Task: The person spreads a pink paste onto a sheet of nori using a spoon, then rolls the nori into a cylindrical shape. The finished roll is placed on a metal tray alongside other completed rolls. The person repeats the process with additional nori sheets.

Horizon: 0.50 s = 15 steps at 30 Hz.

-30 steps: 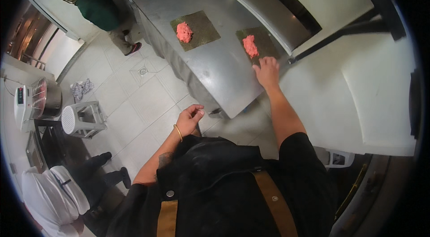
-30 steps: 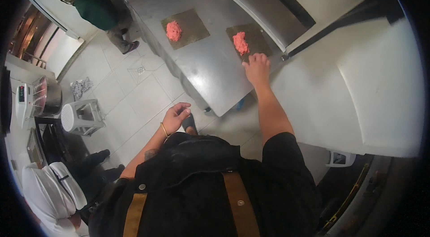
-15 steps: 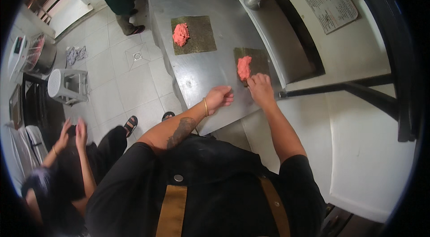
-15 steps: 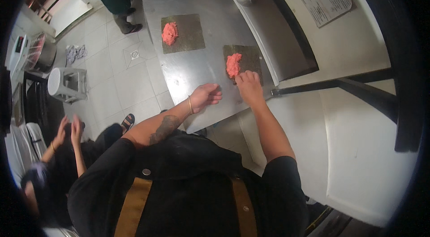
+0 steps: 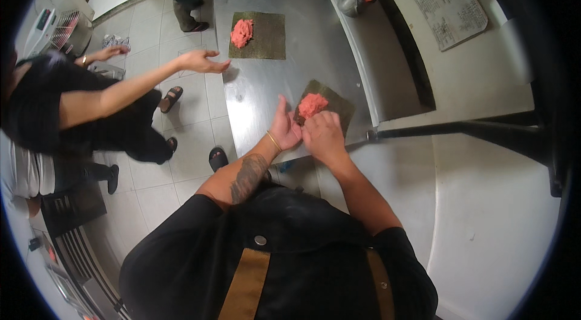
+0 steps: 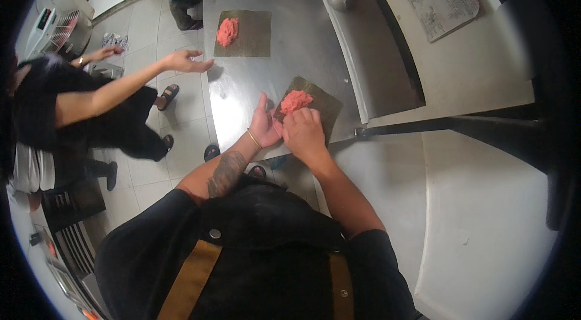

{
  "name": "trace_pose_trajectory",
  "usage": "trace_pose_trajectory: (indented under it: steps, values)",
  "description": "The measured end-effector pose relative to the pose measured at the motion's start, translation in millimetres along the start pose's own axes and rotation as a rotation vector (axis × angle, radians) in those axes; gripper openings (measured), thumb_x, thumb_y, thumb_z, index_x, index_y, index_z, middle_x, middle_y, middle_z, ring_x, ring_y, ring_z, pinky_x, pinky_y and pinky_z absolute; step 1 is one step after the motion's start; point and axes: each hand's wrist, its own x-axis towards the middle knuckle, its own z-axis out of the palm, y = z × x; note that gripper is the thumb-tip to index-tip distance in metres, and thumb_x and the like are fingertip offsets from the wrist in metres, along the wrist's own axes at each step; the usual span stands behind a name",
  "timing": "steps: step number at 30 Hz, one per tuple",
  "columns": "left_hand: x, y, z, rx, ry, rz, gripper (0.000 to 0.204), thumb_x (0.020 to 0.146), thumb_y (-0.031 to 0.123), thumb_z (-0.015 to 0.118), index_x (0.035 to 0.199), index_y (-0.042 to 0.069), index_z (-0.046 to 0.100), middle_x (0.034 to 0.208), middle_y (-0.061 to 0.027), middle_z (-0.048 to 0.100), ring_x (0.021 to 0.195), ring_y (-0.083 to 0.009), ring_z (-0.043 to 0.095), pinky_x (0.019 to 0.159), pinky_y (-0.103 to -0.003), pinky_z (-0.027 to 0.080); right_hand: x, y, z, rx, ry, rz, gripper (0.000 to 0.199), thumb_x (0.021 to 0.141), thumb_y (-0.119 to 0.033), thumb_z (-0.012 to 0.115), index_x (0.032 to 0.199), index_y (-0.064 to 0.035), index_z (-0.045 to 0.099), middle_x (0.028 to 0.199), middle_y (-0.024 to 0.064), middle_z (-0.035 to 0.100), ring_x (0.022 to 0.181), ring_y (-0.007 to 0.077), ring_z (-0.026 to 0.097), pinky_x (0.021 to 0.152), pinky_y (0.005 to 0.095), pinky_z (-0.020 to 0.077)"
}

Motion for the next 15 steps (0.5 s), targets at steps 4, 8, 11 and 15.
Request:
trace_pose_trajectory:
  steps: [4, 8, 11, 15]
  values:
    - [-24, 4, -4, -0.013, -0.095, 0.025, 0.118, 0.096, 0.095, 0.032, 0.163, -0.002, 0.043, 0.153, -0.0190, 0.061, 0.134, -0.0341, 0.063, 0.119, -0.048, 0.046, -25, -37, -11, 0.042, -0.049, -0.009, 0.013, 0.088, -0.016, 0.075, 0.092, -0.0078, 0.065, 0.099, 0.0114, 0.063, 0.106, 0.0347, 0.061, 0.097, 0.0515, 0.0467]
    - [-60, 11, -15, 0.068, -0.024, 0.122, 0.120, 0.095, 0.096, 0.032, 0.162, -0.004, 0.042, 0.142, -0.0173, 0.067, 0.123, -0.0298, 0.067, 0.110, -0.044, 0.051, -44, -62, -10, 0.159, -0.068, -0.027, 0.015, 0.087, -0.017, 0.078, 0.092, -0.0088, 0.067, 0.099, 0.0101, 0.065, 0.105, 0.0343, 0.062, 0.096, 0.0509, 0.0465]
    - [-98, 24, -28, 0.175, 0.177, 0.274, 0.115, 0.099, 0.092, 0.032, 0.161, -0.003, 0.043, 0.146, -0.0175, 0.066, 0.131, -0.0268, 0.064, 0.114, -0.043, 0.048, -52, -78, -4, 0.276, -0.040, -0.088, 0.019, 0.089, -0.022, 0.082, 0.097, -0.0098, 0.070, 0.101, 0.0096, 0.067, 0.106, 0.0342, 0.064, 0.098, 0.0508, 0.0466]
    - [-190, 39, -57, 0.072, 0.307, 0.476, 0.117, 0.099, 0.091, 0.036, 0.166, -0.004, 0.036, 0.157, -0.0176, 0.058, 0.139, -0.0271, 0.060, 0.120, -0.042, 0.045, -52, -102, 8, 0.403, -0.083, -0.120, 0.028, 0.088, -0.025, 0.085, 0.107, -0.0076, 0.074, 0.107, 0.0118, 0.071, 0.109, 0.0371, 0.064, 0.101, 0.0501, 0.0461]
